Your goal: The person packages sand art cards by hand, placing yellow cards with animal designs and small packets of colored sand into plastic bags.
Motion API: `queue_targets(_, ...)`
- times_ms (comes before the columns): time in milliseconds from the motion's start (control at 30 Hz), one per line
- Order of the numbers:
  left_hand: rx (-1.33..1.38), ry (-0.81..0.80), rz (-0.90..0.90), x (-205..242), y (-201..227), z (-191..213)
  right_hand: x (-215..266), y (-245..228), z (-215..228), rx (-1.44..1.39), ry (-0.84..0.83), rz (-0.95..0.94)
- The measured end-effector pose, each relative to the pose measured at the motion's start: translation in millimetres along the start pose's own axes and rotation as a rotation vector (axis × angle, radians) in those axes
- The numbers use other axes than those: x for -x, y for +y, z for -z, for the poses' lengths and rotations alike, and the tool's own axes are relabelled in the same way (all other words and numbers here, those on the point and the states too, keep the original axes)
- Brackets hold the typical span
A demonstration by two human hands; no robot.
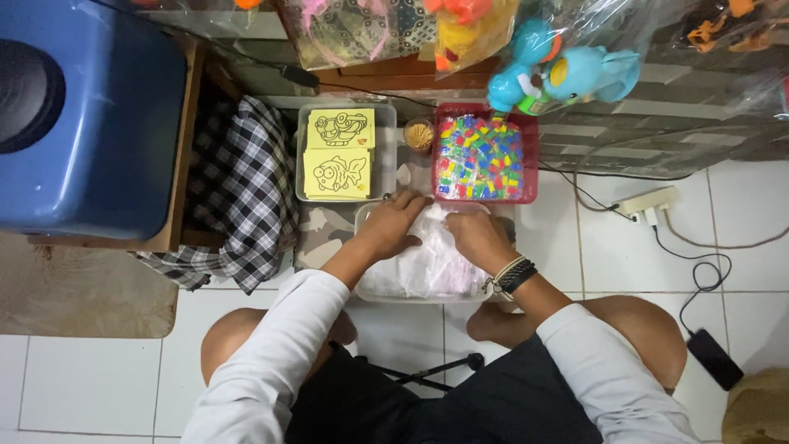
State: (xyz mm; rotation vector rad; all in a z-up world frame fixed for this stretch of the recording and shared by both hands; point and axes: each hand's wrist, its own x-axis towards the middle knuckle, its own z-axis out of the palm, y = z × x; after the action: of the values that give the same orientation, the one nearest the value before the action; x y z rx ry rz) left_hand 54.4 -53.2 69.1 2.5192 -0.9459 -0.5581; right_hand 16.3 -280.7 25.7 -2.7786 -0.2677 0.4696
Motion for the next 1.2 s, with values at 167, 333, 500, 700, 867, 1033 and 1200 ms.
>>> queue_targets(167,-0.079,0.05,-0.024,-4,0,-8,5,-3,6,-0.088,0.231,0.213)
queue_targets(333,-0.137,0.114,-0.039,-7,6,0,8,0,14,-0.07,0.284,0.3)
queue_targets(500,-0.016,0.094,-0.035,-8,11,10,19,-11,44,-0.069,0.087,0.261)
queue_targets(700,-0.158,0.136,-0.064,-40,-36,-51,17,-15,56,-0.064,0.038,0.195)
queue_targets(867,0.18,0.028,0.117,-29,-30,-15,17,-9,58,-0.36,0.127,0.119)
queue_targets(1033,0.609,0.143,0.073,-15,-20,20,13,-11,65,-0.767,0.269,0.016)
queue_targets(1200,0.936,0.224,0.073,-6,-3,53,6,-22,91,-1.062,0.349,-0.075)
